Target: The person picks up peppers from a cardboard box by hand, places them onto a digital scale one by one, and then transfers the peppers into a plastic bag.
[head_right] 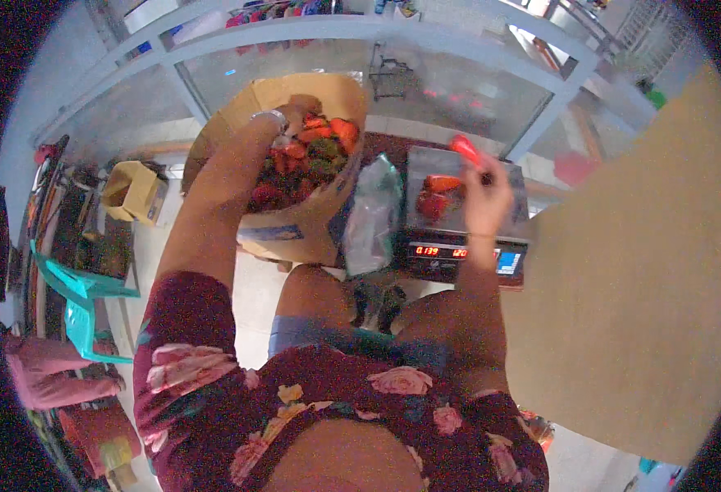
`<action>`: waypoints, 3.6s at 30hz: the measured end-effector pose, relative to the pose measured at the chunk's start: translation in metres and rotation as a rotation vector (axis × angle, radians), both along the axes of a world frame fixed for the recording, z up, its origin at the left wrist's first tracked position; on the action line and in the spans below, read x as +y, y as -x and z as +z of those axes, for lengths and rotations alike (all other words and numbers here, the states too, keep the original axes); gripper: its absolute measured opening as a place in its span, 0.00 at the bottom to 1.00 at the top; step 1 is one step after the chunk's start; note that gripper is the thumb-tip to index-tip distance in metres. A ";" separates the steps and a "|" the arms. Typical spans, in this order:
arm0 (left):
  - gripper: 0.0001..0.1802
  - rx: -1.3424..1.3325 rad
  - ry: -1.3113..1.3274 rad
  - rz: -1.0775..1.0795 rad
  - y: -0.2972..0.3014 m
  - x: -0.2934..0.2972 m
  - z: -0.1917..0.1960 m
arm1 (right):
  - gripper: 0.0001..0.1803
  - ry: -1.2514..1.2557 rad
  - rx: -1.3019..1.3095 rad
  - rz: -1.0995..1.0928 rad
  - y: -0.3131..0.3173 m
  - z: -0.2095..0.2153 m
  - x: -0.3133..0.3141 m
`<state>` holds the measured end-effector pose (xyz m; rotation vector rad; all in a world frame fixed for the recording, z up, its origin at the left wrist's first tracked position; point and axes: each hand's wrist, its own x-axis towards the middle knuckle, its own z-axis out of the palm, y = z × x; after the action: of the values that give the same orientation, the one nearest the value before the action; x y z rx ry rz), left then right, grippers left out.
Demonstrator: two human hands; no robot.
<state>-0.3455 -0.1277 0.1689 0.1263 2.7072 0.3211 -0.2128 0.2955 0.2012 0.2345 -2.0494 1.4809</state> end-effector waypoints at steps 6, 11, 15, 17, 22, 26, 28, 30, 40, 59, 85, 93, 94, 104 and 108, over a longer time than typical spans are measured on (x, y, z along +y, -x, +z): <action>0.18 0.440 0.044 -0.224 0.040 -0.023 -0.062 | 0.18 -0.223 0.076 0.476 -0.013 0.052 -0.133; 0.23 0.393 -0.341 -0.205 0.028 -0.044 -0.053 | 0.17 -0.178 0.044 0.520 -0.002 0.018 -0.143; 0.28 0.209 -0.755 -0.037 0.010 -0.039 -0.045 | 0.16 -0.083 -0.082 0.476 0.003 -0.001 -0.140; 0.31 0.305 -0.451 0.162 0.001 -0.021 -0.037 | 0.14 -0.327 0.189 0.505 -0.008 -0.006 -0.144; 0.36 0.439 -0.057 0.250 -0.005 0.025 -0.051 | 0.07 -0.442 0.191 0.530 -0.034 -0.028 -0.148; 0.25 0.350 0.421 -0.011 0.001 0.007 -0.041 | 0.07 -0.456 0.223 0.552 -0.034 -0.022 -0.147; 0.18 0.706 -0.032 0.067 -0.010 -0.055 -0.022 | 0.07 -0.435 0.252 0.631 -0.046 -0.008 -0.167; 0.13 0.598 -0.388 0.366 -0.007 -0.011 0.022 | 0.08 -0.466 0.225 0.563 -0.029 -0.023 -0.145; 0.17 0.073 -1.402 0.216 -0.113 0.104 0.139 | 0.30 -0.042 0.132 0.257 -0.024 0.043 -0.106; 0.44 0.804 -0.228 0.222 -0.176 0.183 0.051 | 0.26 -0.334 -0.257 -0.277 0.005 -0.148 0.081; 0.40 0.734 -0.198 0.134 -0.170 0.178 0.040 | 0.12 -0.752 -0.586 0.163 -0.164 -0.139 0.064; 0.37 0.699 -0.207 0.076 -0.169 0.161 0.038 | 0.13 -0.690 -0.632 0.149 -0.167 -0.128 0.048; 0.33 0.652 -0.187 0.053 -0.169 0.161 0.045 | 0.13 -0.688 -0.621 0.134 -0.169 -0.120 0.049; 0.26 0.481 -0.048 0.048 -0.057 -0.023 0.062 | 0.10 -0.696 -0.499 0.120 -0.150 -0.165 0.058; 0.24 0.102 -0.453 0.117 -0.045 -0.139 0.003 | 0.08 -0.615 -0.376 0.158 -0.146 -0.171 0.058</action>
<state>-0.3005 -0.2667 0.1722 0.1145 2.6980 0.9845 -0.0672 0.3539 0.0303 0.3882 -2.8177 0.9857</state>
